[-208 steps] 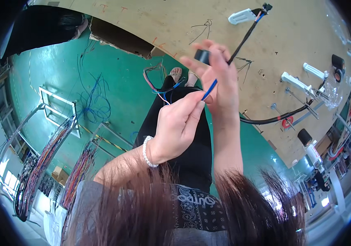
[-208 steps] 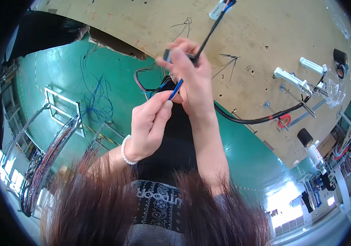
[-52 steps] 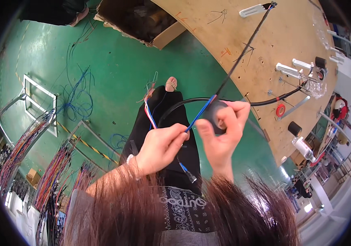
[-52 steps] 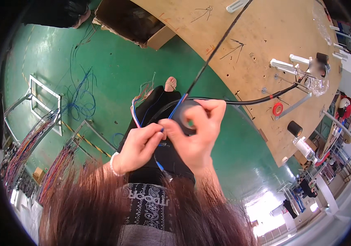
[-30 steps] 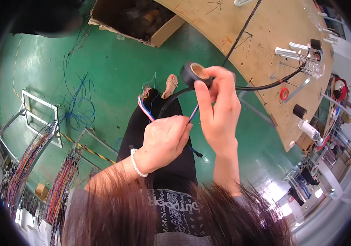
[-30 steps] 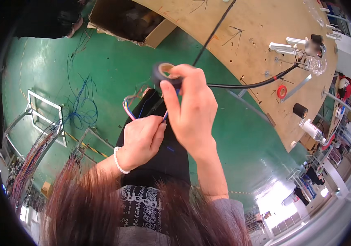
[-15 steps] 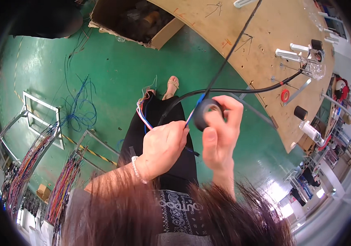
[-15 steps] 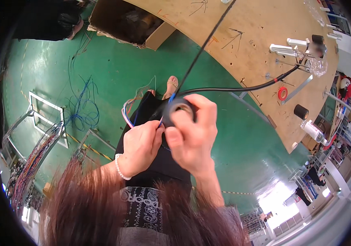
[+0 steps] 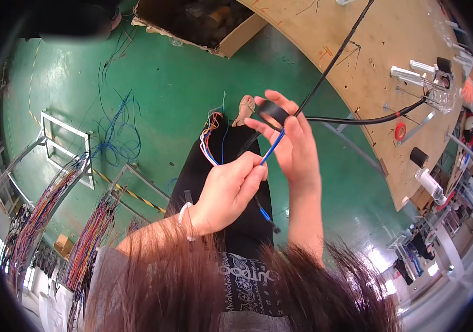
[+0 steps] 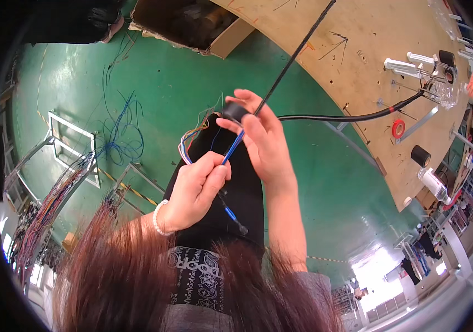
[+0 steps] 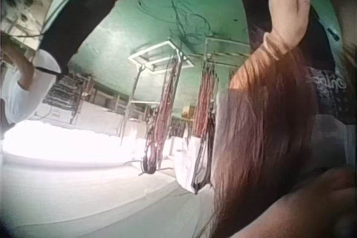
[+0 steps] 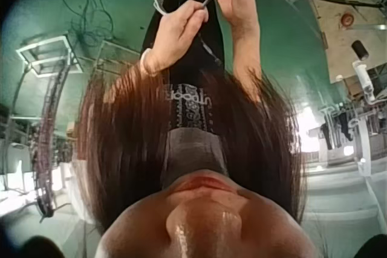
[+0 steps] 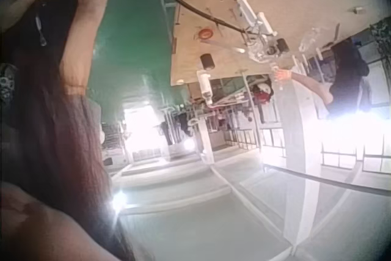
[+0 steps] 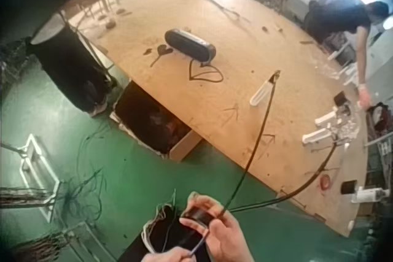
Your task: Assemble wire harnesses by wrapping wire bundles with electrical tape and attaching connectors.
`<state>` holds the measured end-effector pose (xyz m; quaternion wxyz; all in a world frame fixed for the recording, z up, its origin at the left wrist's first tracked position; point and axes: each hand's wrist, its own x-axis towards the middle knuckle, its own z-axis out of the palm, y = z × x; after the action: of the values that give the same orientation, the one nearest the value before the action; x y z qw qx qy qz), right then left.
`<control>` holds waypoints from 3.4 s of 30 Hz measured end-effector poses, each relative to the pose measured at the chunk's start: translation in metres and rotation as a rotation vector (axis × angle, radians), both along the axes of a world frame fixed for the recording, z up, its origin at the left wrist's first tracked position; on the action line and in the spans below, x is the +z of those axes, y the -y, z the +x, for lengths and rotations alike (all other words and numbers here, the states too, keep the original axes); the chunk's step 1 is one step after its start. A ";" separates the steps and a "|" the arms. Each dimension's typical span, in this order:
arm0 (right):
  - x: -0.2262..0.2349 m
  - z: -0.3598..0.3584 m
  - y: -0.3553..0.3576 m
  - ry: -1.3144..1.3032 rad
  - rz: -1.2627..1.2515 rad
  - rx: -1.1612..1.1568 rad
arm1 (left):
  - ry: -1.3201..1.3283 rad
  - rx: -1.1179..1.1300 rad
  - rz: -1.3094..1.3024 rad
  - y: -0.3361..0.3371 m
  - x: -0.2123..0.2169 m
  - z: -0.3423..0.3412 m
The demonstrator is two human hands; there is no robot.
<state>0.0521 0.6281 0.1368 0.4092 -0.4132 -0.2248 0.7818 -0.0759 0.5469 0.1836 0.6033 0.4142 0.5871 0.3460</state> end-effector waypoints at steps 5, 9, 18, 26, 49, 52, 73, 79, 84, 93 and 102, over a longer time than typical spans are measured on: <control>0.033 0.008 0.036 0.617 0.426 0.020 | -0.443 -0.075 0.296 0.007 -0.012 0.002; 0.065 -0.002 0.015 1.006 0.738 0.324 | -0.493 -0.101 0.411 0.009 -0.009 0.003; 0.001 -0.002 0.041 -0.111 -0.069 -0.091 | -0.238 -0.079 0.286 0.005 -0.014 -0.006; 0.077 0.005 0.027 1.134 0.986 0.507 | -0.386 -0.018 0.329 0.016 -0.013 -0.001; 0.023 -0.002 0.046 0.753 0.365 0.045 | -0.306 -0.020 0.231 0.024 -0.009 0.004; -0.004 0.001 0.038 0.260 0.280 0.095 | -0.039 0.031 0.115 0.021 -0.005 -0.004; 0.017 -0.001 0.077 0.172 0.028 0.124 | -0.232 -0.005 0.209 0.022 -0.001 -0.021; 0.081 -0.003 0.067 0.887 0.617 0.381 | -0.448 -0.125 0.560 0.034 -0.016 -0.018; 0.029 -0.006 0.066 0.858 0.423 0.028 | -0.310 -0.017 0.449 0.031 -0.020 -0.013; 0.035 0.022 0.097 0.622 0.383 0.224 | -0.252 -0.113 0.390 0.028 -0.021 -0.027; 0.066 -0.033 0.063 0.911 0.522 0.048 | 0.000 -0.023 0.100 0.040 -0.016 -0.023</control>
<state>0.0195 0.5654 0.2028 0.3415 -0.5903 -0.5765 0.4502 -0.0991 0.5067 0.1681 0.5858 0.4506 0.5644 0.3678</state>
